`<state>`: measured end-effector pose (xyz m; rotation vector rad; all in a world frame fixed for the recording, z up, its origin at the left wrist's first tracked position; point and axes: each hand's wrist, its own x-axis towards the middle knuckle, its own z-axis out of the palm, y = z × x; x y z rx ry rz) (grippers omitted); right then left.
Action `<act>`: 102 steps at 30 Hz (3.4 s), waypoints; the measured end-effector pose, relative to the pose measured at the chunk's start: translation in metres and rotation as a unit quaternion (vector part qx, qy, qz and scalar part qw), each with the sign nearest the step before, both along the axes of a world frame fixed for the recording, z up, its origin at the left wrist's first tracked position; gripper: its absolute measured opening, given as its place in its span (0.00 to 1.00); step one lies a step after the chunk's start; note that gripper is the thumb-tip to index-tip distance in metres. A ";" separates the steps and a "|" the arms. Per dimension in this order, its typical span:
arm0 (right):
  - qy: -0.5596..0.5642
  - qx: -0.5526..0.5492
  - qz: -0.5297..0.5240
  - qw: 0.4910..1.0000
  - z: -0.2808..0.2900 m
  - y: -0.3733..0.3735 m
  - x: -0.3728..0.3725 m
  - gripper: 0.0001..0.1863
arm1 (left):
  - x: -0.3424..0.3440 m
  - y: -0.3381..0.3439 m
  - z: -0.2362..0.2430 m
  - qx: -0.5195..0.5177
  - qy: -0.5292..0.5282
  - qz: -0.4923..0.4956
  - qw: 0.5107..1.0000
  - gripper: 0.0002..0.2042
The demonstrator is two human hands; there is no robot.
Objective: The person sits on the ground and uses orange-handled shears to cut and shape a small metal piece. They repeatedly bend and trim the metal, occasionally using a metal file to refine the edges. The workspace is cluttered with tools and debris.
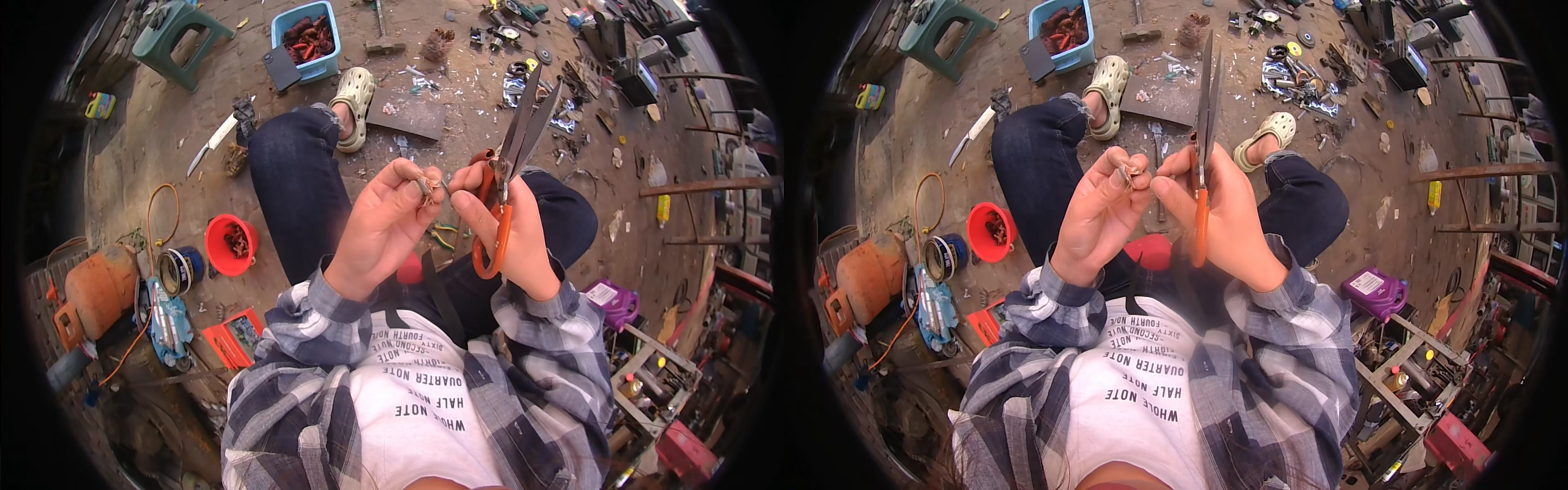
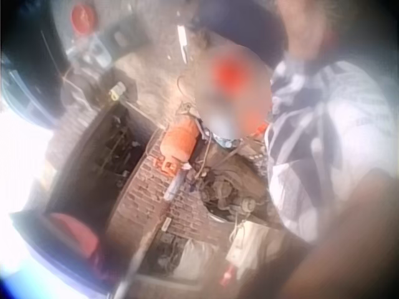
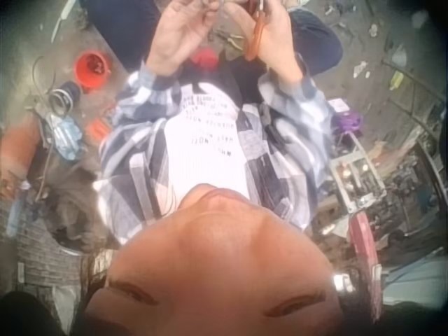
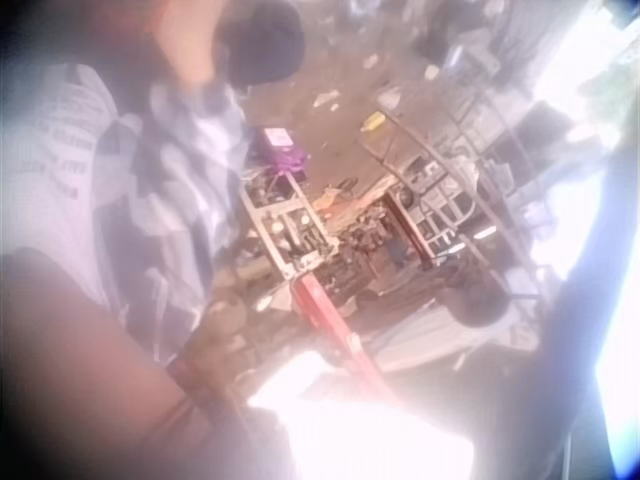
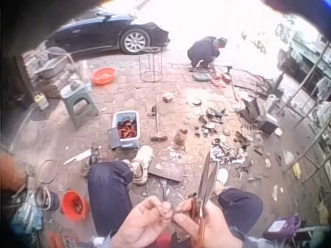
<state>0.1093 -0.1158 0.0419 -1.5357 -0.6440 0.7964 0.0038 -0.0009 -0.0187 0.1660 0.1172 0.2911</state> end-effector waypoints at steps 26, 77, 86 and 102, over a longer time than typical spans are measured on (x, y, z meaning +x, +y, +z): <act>-0.315 -0.079 0.022 0.945 0.001 -0.007 0.006 0.28 | -0.002 -0.001 0.018 0.298 0.070 0.145 0.941 0.08; -0.346 -0.180 0.108 0.915 0.006 -0.012 0.004 0.35 | -0.006 0.005 0.013 0.245 0.085 0.105 0.960 0.07; -0.286 -0.178 0.150 0.930 0.003 -0.017 0.000 0.33 | 0.002 -0.002 0.005 0.321 0.088 0.216 0.918 0.07; -0.291 -0.209 0.140 0.923 -0.005 -0.013 -0.002 0.29 | 0.000 -0.002 0.002 0.282 0.120 0.209 0.928 0.05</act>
